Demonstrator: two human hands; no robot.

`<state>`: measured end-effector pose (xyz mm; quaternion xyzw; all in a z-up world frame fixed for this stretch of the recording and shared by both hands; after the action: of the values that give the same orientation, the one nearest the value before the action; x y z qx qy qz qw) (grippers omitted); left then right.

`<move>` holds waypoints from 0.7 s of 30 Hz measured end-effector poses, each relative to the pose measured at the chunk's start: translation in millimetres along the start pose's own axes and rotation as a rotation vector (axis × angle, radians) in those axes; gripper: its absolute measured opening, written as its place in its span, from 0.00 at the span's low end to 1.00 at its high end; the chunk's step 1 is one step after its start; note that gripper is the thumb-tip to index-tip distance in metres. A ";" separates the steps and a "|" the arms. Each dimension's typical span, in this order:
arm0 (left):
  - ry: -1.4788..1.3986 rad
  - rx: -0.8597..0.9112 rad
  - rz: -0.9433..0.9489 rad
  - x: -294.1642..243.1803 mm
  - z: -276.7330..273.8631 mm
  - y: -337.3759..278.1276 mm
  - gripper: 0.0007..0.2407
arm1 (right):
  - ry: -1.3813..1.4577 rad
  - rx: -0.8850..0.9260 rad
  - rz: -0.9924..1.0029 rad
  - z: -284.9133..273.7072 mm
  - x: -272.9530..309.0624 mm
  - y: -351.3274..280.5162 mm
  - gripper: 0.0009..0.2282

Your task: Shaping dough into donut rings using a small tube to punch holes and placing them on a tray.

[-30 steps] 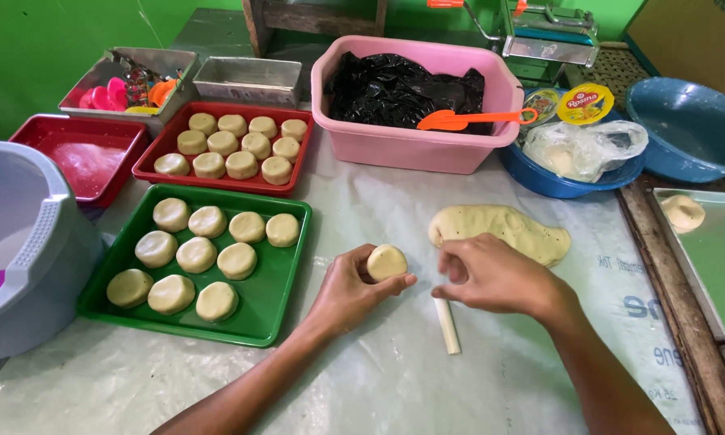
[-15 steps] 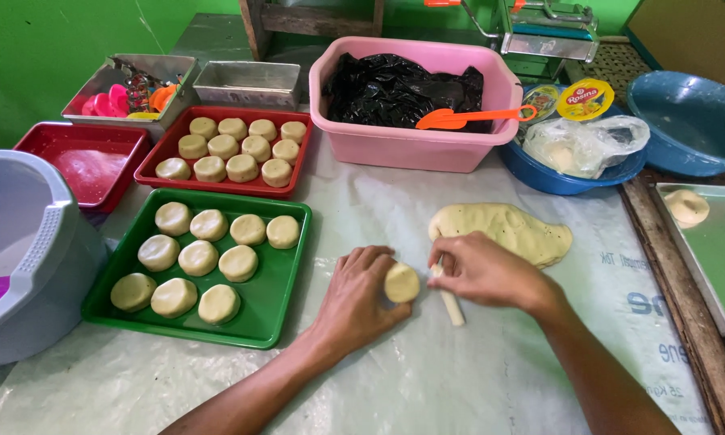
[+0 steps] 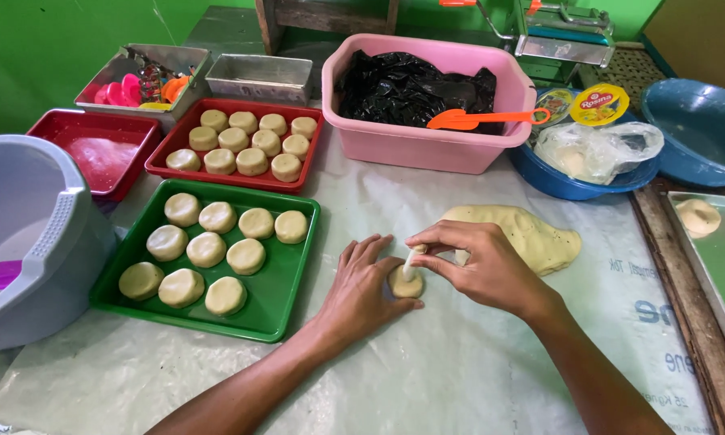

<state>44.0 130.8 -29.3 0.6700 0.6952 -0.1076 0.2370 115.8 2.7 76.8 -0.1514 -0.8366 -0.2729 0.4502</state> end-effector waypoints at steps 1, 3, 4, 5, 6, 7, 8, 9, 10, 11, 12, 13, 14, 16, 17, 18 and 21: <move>0.000 0.001 -0.003 2.2 2.3 0.4 0.26 | 0.002 0.002 0.001 1.1 -1.0 0.2 0.07; 0.032 0.008 0.014 4.5 7.4 1.5 0.26 | -0.020 0.011 -0.029 2.8 -0.8 0.3 0.06; 0.031 0.007 0.013 4.6 7.6 1.5 0.26 | -0.020 0.013 -0.030 3.1 -1.6 0.2 0.06; 0.035 0.006 0.014 4.4 7.6 1.3 0.26 | -0.008 0.018 -0.026 3.5 -2.4 0.0 0.06; 0.040 0.004 0.016 4.1 7.4 1.5 0.26 | 0.003 0.022 -0.023 3.7 -3.1 0.1 0.06; 0.040 0.003 0.016 4.1 7.3 1.6 0.26 | 0.003 0.023 -0.023 3.7 -2.3 0.2 0.06; 0.041 -0.001 0.017 4.0 7.1 1.4 0.26 | 0.002 0.025 -0.024 3.9 -1.7 0.2 0.06; 0.041 -0.006 0.019 3.9 7.0 1.3 0.25 | 0.002 0.026 -0.024 4.0 -1.0 0.1 0.06; 0.041 -0.006 0.018 3.9 7.4 1.1 0.25 | 0.001 0.027 -0.024 3.7 -0.4 0.1 0.06; 0.042 -0.008 0.019 3.9 7.9 1.0 0.25 | -0.001 0.033 -0.023 3.6 0.1 0.1 0.06; 0.043 -0.007 0.019 3.8 8.6 0.7 0.25 | -0.003 0.038 -0.021 3.7 0.5 -0.4 0.06; 0.042 -0.007 0.019 3.3 7.8 0.5 0.25 | -0.003 0.038 -0.020 3.4 0.5 -0.4 0.06; 0.035 -0.001 0.023 2.6 7.1 0.8 0.25 | -0.014 0.053 -0.025 3.8 0.9 -0.4 0.05; 0.028 0.005 0.027 2.0 7.5 0.7 0.24 | -0.025 0.068 -0.030 3.5 3.3 -0.7 0.05; 0.032 0.006 0.023 2.6 8.5 0.4 0.25 | -0.032 0.071 -0.023 3.2 5.0 -0.9 0.05; 0.037 0.005 0.019 3.4 9.1 0.2 0.25 | -0.040 0.075 -0.017 2.9 6.8 -0.7 0.05; -0.011 0.005 0.026 -0.6 -1.1 1.3 0.28 | -0.080 0.104 -0.028 1.0 11.7 -0.9 0.05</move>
<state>45.1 131.0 -27.9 0.6789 0.6850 -0.1098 0.2404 108.3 2.7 85.8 -0.1266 -0.8690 -0.2290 0.4199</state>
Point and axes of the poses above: each hand's wrist, its own y-axis towards the middle knuckle, its own z-axis out of the palm, x = y × z, the point moved 6 cm from there along y, towards the middle knuckle, and after that the axes turned 10 degrees about y, right-handed, at the moved point
